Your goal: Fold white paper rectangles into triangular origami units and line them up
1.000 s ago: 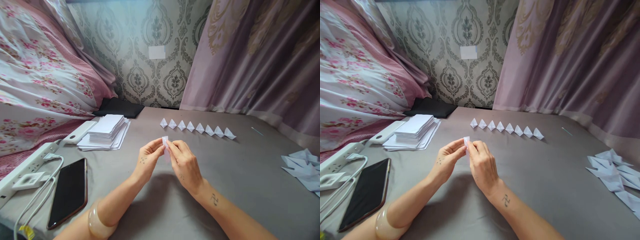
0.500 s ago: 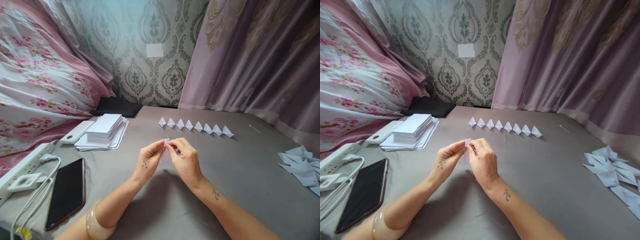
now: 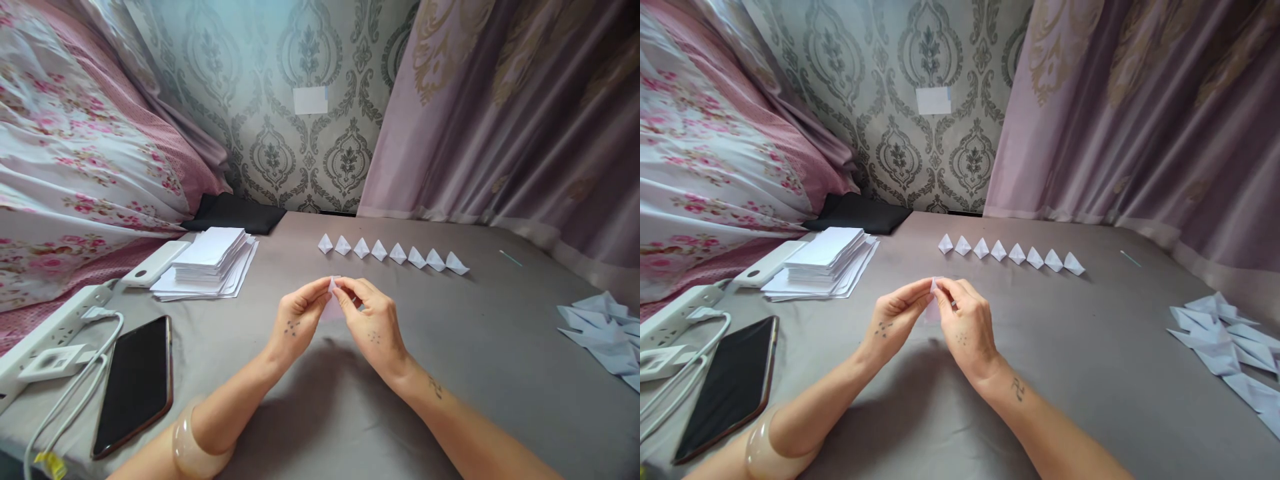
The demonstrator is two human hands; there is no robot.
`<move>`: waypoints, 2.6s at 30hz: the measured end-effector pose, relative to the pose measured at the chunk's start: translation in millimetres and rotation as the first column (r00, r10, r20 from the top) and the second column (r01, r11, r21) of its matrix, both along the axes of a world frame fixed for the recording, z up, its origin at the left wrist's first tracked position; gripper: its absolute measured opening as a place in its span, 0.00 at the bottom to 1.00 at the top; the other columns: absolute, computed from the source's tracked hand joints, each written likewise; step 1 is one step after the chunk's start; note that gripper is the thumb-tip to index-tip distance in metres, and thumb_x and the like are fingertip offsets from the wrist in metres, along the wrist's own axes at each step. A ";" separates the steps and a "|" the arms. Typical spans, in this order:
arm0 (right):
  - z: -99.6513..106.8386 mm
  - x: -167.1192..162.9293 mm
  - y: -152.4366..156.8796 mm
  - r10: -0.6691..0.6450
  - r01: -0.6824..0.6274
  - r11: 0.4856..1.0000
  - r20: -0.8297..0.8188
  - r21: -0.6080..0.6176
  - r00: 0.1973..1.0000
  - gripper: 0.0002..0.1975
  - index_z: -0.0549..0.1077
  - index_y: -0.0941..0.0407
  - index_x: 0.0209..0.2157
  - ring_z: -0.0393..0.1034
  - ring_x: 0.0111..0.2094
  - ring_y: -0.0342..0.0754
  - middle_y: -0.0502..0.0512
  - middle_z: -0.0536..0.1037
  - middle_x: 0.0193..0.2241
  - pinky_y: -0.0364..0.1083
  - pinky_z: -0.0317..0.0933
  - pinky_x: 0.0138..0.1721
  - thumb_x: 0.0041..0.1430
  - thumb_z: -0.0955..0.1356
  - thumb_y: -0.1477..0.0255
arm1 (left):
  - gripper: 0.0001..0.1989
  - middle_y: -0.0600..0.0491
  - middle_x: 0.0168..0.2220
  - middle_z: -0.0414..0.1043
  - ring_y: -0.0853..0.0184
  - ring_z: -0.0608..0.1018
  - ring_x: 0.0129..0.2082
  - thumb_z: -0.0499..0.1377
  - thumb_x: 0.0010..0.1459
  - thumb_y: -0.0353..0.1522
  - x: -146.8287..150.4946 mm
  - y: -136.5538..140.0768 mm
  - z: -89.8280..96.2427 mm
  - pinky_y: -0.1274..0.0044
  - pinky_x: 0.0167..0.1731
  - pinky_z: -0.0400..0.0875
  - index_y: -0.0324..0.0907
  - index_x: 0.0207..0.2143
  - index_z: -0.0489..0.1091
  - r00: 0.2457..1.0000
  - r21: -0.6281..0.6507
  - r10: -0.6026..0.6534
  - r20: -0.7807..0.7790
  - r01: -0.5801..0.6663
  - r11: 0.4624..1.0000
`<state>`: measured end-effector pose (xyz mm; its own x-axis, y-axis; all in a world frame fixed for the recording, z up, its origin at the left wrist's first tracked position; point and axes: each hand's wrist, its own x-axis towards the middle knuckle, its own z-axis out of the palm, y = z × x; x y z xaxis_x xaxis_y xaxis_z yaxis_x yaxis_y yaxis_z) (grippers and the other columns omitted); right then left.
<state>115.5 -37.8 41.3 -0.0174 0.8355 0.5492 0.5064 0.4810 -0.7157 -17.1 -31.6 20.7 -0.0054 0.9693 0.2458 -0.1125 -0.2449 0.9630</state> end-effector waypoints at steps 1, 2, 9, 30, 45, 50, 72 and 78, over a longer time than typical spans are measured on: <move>0.0 -0.4 0.1 0.004 -0.004 1.000 -0.007 0.001 1.000 0.09 0.76 0.54 0.38 0.68 0.30 0.41 0.50 0.76 0.32 0.40 0.62 0.32 0.59 0.65 0.75 | 0.12 0.52 0.43 0.78 0.64 0.78 0.44 0.62 0.54 0.32 0.2 -0.4 0.8 0.75 0.48 0.71 0.43 0.42 0.77 1.000 0.001 -0.008 0.002 0.008 1.000; 0.1 -0.9 0.2 0.007 -0.007 1.000 -0.017 -0.002 1.000 0.09 0.76 0.54 0.37 0.68 0.30 0.41 0.50 0.76 0.32 0.40 0.62 0.32 0.59 0.64 0.75 | 0.12 0.52 0.43 0.78 0.63 0.78 0.44 0.62 0.54 0.32 0.3 -0.7 1.4 0.75 0.49 0.71 0.43 0.42 0.77 1.000 0.004 -0.014 0.002 0.014 1.000; 0.7 -2.4 1.9 0.013 -0.033 0.990 -0.143 -0.136 0.990 0.07 0.76 0.55 0.34 0.70 0.30 0.42 0.51 0.76 0.32 0.41 0.64 0.32 0.58 0.65 0.71 | 0.13 0.52 0.44 0.77 0.63 0.77 0.46 0.61 0.55 0.33 -0.2 -1.6 2.2 0.73 0.50 0.70 0.43 0.43 0.76 0.999 0.019 -0.037 -0.027 0.038 0.999; 7.7 -5.3 -5.5 0.043 -0.055 0.968 -0.056 -0.244 0.998 0.09 0.76 0.55 0.32 0.68 0.28 0.43 0.52 0.74 0.30 0.42 0.62 0.31 0.59 0.64 0.70 | 0.11 0.49 0.34 0.79 0.65 0.76 0.35 0.65 0.49 0.38 -2.3 -5.5 16.3 0.74 0.39 0.70 0.40 0.32 0.79 0.979 -0.259 -0.029 0.203 0.082 0.962; 16.2 6.5 5.7 0.109 -0.262 0.856 -0.340 -0.445 0.934 0.18 0.73 0.57 0.41 0.73 0.37 0.47 0.56 0.78 0.35 0.47 0.67 0.40 0.48 0.71 0.65 | 0.08 0.55 0.31 0.75 0.73 0.74 0.31 0.67 0.48 0.34 -6.2 1.5 14.2 0.81 0.35 0.67 0.40 0.31 0.76 0.891 -0.312 -0.003 0.454 0.162 0.936; 8.0 0.2 5.9 0.097 -0.326 0.839 -0.470 -0.436 0.877 0.15 0.73 0.58 0.36 0.74 0.34 0.48 0.55 0.78 0.31 0.47 0.68 0.38 0.48 0.72 0.64 | 0.08 0.54 0.31 0.76 0.73 0.74 0.32 0.68 0.47 0.34 -3.9 0.4 13.5 0.81 0.35 0.67 0.40 0.31 0.77 0.892 -0.323 -0.015 0.453 0.180 0.929; 5.4 -3.1 -2.6 0.184 -0.197 0.968 -0.094 -0.158 0.978 0.13 0.76 0.52 0.44 0.68 0.31 0.42 0.49 0.70 0.29 0.43 0.66 0.37 0.58 0.65 0.72 | 0.07 0.50 0.29 0.75 0.68 0.75 0.32 0.67 0.47 0.33 -8.3 -0.2 17.1 0.74 0.39 0.68 0.38 0.28 0.75 0.892 -0.309 -0.064 0.448 0.221 0.925; 2.2 -1.2 -3.4 0.154 -0.172 0.982 0.193 0.080 0.969 0.19 0.72 0.51 0.50 0.66 0.33 0.45 0.52 0.69 0.31 0.45 0.65 0.36 0.60 0.61 0.77 | 0.06 0.52 0.29 0.76 0.70 0.75 0.31 0.67 0.46 0.32 -7.9 -0.3 14.0 0.77 0.37 0.67 0.38 0.28 0.76 0.891 -0.304 -0.041 0.453 0.198 0.932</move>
